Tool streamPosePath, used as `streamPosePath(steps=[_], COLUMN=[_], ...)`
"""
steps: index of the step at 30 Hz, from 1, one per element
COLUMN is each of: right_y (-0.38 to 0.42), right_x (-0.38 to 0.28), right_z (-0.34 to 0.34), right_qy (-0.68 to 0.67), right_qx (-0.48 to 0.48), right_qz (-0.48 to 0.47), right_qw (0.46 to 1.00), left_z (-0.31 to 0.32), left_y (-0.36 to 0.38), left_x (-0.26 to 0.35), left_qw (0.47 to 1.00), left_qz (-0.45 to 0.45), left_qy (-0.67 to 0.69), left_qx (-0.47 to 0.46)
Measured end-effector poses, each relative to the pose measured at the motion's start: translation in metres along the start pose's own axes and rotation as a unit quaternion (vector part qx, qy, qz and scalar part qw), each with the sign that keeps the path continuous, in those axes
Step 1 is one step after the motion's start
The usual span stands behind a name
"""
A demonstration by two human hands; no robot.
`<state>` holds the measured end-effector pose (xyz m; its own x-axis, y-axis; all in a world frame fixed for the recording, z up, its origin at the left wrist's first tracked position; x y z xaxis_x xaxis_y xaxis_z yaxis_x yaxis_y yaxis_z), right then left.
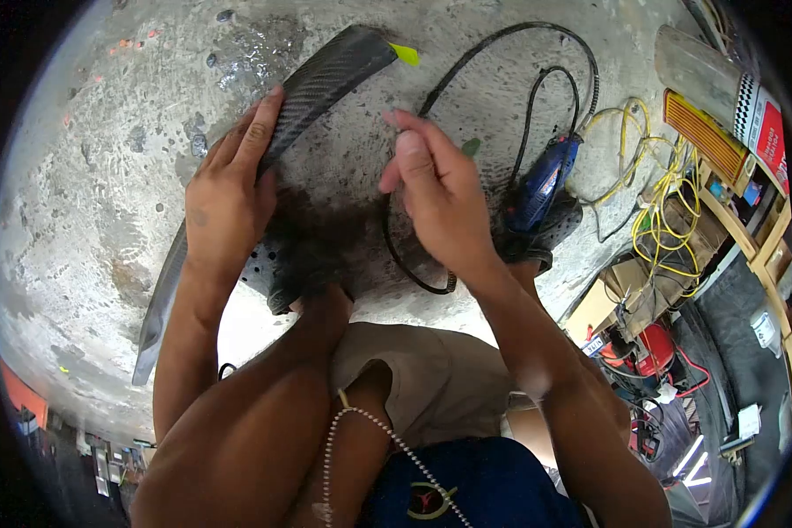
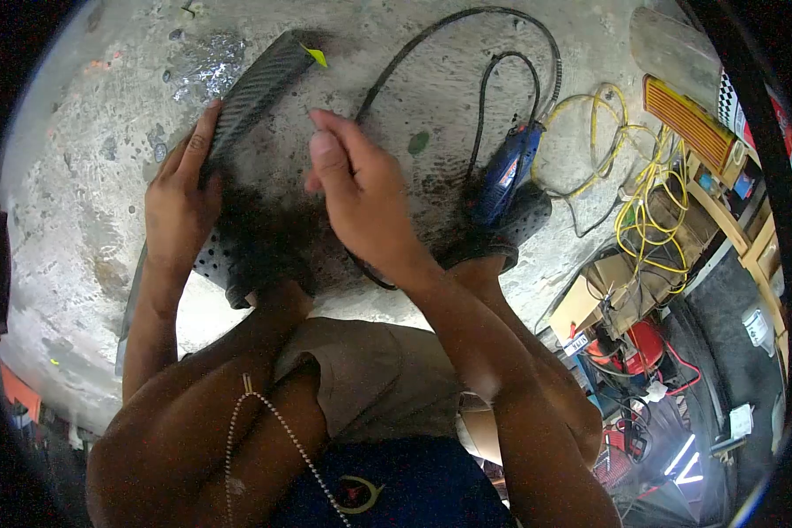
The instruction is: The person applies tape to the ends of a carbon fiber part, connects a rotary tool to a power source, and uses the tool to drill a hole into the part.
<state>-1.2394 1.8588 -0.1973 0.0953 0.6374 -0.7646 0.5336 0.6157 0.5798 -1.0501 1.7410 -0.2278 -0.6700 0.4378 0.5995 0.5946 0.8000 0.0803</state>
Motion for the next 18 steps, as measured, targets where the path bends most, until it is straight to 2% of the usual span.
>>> streamPosePath(steps=[4,7,16,18], right_y=[-0.016,-0.02,-0.026,-0.027], right_x=[-0.005,-0.009,-0.015,-0.014], right_z=[-0.007,-0.001,0.007,0.007], right_qy=[-0.005,-0.015,-0.015,-0.014], right_qx=[-0.038,-0.051,-0.049,-0.049], right_qz=[0.008,0.005,0.013,0.017], right_qw=[0.999,0.999,0.999,0.999], left_z=[0.001,-0.003,0.001,0.0], left_y=[-0.003,-0.002,-0.003,-0.003], left_x=[-0.002,0.001,-0.003,-0.003], left_qw=[1.0,1.0,1.0,0.999], left_qz=[-0.012,-0.004,0.002,-0.023], left_qy=[-0.027,0.006,0.0,0.014], left_qx=[-0.004,-0.005,0.0,-0.022])
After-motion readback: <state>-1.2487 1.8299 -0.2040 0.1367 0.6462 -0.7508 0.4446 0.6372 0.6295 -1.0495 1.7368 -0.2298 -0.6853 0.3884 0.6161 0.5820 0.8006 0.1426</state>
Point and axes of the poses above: each hand's wrist, its own y-axis away from the middle knuckle, its own z-axis out of the palm, x = y × z, the point moved 2 cm from there along -y, towards the middle knuckle, and after that the axes turned 11 degrees about x, right-handed, at the moved point
